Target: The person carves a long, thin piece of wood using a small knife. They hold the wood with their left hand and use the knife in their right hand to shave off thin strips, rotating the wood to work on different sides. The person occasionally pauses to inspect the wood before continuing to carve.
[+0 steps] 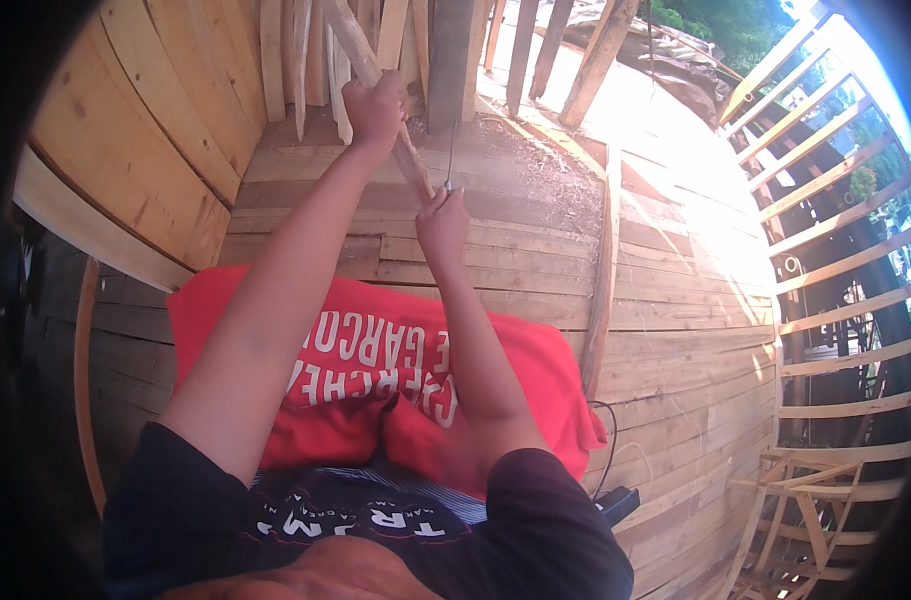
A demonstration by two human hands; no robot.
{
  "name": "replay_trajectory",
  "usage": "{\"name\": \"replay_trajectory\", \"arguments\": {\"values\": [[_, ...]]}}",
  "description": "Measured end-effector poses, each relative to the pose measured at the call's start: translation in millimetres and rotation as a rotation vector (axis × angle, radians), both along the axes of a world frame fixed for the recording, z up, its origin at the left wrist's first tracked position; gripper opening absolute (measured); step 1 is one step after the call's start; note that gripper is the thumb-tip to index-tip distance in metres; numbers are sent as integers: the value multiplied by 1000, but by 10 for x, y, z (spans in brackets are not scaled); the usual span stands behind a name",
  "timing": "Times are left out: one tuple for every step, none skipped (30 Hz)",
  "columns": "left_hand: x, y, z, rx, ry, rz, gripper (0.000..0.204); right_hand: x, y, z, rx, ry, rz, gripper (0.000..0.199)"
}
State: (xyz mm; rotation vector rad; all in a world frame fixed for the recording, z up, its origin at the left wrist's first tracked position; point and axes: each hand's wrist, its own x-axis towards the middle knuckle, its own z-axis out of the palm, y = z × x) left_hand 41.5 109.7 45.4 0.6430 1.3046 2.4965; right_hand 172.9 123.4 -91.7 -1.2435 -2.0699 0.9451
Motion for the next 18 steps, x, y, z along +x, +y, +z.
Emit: {"name": "replay_trajectory", "arguments": {"values": [[56, 42, 20, -3, 15, -43, 31, 40, 18, -197, 22, -18, 21, 34], [117, 112, 47, -1, 8, -67, 29, 95, 83, -530, 55, -38, 33, 34], [64, 102, 38, -11, 9, -67, 28, 56, 26, -540, 78, -49, 69, 34], [25, 106, 30, -20, 11, -69, 26, 65, 87, -508, 47, -103, 111, 34], [4, 121, 21, -12, 23, -66, 26, 103, 194, -455, 18, -156, 152, 34], [-41, 111, 5, -9, 35, -55, 26, 70, 204, -302, -17, -209, 201, 34], [-34, 86, -50, -20, 41, -49, 26, 57, 142, -211, -24, -141, 156, 34], [-74, 64, -74, -26, 43, -54, 27, 31, 80, -118, -31, -73, 112, 34], [-112, 49, -53, -28, 45, -66, 27, 48, 32, -84, -34, -6, 58, 34], [-98, 78, -15, -16, 48, -87, 27, 81, 69, -272, -4, -22, 94, 36], [23, 167, 10, -17, 33, -109, 27, 175, 219, -604, 40, -46, 110, 40], [3, 140, 0, -35, 31, -95, 27, 113, 180, -592, 70, -55, 163, 44], [-24, 123, 4, -54, 30, -80, 26, 71, 253, -533, -68, -183, 196, 46], [-41, 138, 17, -33, 26, -80, 26, 40, 303, -484, 32, -81, 130, 48], [-27, 138, -16, -22, 17, -76, 26, 38, 229, -309, 120, 18, 69, 49], [-31, 127, -46, -12, 8, -72, 25, 23, 170, -226, 206, 116, 6, 50], [-66, 108, -63, -24, 15, -68, 25, -39, 161, -415, 113, 41, 65, 50], [27, 198, -28, -16, 14, -99, 25, 31, 265, -684, 37, -46, 89, 50]]}}
